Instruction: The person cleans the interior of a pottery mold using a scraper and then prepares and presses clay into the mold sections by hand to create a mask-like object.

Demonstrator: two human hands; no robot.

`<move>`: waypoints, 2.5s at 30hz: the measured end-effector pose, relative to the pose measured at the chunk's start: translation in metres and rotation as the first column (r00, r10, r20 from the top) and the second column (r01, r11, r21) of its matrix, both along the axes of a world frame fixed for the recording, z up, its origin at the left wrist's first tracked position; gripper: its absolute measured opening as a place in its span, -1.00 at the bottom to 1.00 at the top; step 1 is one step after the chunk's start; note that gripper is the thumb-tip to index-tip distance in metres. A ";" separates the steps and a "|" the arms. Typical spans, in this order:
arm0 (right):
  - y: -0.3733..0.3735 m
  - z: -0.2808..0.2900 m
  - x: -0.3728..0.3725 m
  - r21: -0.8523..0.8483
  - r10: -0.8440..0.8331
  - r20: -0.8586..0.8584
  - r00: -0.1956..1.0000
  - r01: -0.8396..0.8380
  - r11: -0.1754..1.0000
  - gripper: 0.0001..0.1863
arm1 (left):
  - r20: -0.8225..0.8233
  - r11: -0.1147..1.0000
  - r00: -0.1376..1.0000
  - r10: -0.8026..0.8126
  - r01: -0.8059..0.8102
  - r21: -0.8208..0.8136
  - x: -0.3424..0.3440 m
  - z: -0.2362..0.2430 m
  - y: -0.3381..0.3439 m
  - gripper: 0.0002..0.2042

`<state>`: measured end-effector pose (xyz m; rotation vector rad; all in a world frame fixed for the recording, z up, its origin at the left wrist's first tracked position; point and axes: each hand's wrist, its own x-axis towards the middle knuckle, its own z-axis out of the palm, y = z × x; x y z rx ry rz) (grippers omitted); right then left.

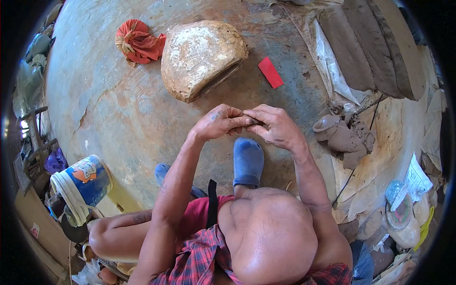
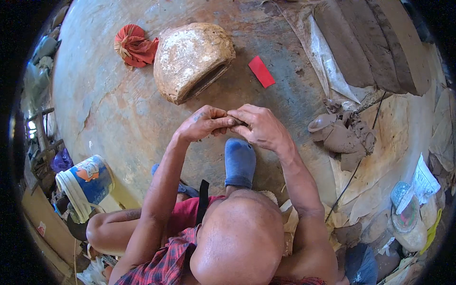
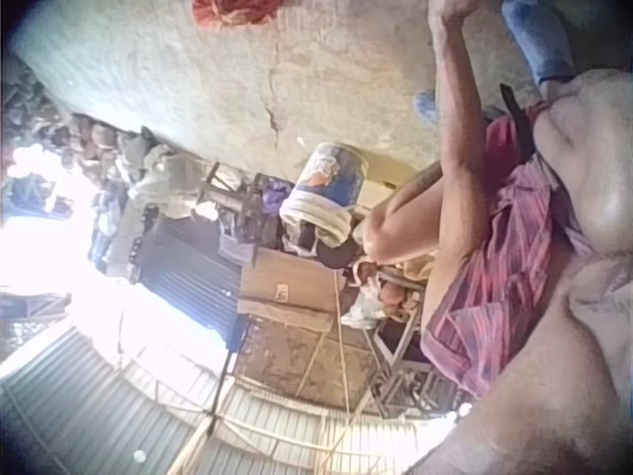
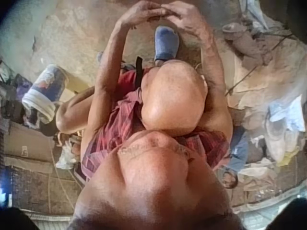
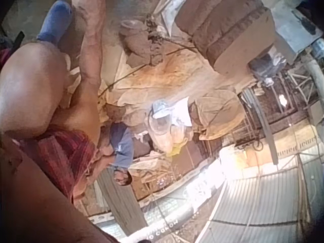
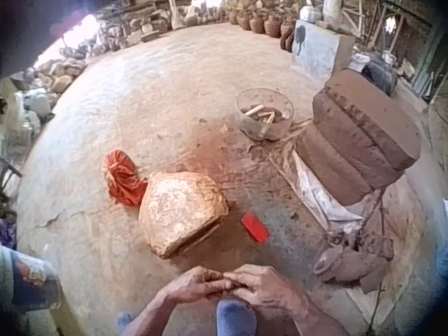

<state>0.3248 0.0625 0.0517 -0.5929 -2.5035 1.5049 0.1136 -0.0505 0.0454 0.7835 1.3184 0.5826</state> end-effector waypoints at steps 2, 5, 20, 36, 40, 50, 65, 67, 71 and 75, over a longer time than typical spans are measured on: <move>0.006 -0.002 0.000 -0.012 0.013 -0.008 1.000 -0.013 1.000 -0.56 | 0.041 1.000 0.999 0.025 -0.025 0.008 0.000 -0.004 -0.002 -0.65; 0.026 -0.005 0.003 -0.095 0.035 -0.005 0.999 -0.035 0.995 -0.61 | 0.200 0.974 0.954 0.223 -0.228 0.003 -0.009 -0.019 -0.018 -0.70; 0.090 -0.037 -0.062 -0.056 -0.631 -0.090 0.771 0.628 0.776 -0.53 | 0.315 0.283 0.208 0.926 -0.935 -0.214 0.035 -0.087 0.032 -0.75; 0.155 -0.063 -0.182 -0.099 -0.640 -0.292 0.711 0.643 0.759 -0.48 | 0.239 0.121 0.137 0.961 -0.989 0.083 0.036 -0.104 0.082 -0.73; 0.150 -0.070 -0.193 -0.081 -0.622 -0.304 0.721 0.631 0.771 -0.47 | 0.169 0.211 0.230 0.958 -0.970 0.125 0.036 -0.100 0.091 -0.72; 0.145 -0.092 -0.220 -0.053 -0.684 -0.339 0.646 0.713 0.699 -0.61 | 0.128 0.624 0.639 0.758 -0.769 0.142 0.029 -0.090 0.080 -0.28; 0.145 -0.096 -0.219 -0.038 -0.696 -0.327 0.639 0.727 0.686 -0.61 | 0.160 0.584 0.591 0.790 -0.806 0.094 0.040 -0.075 0.083 -0.12; 0.145 -0.095 -0.218 -0.005 -0.682 -0.336 0.649 0.723 0.691 -0.61 | 0.181 0.541 0.546 0.818 -0.837 0.077 0.043 -0.076 0.092 -0.40; 0.140 -0.088 -0.217 0.008 -0.676 -0.321 0.663 0.716 0.698 -0.62 | 0.111 0.766 0.762 0.638 -0.643 0.011 0.009 -0.102 0.088 -0.85; 0.134 -0.078 -0.220 -0.016 -0.672 -0.288 0.682 0.698 0.716 -0.63 | 0.175 0.755 0.744 0.645 -0.656 0.006 0.006 -0.125 0.092 -0.93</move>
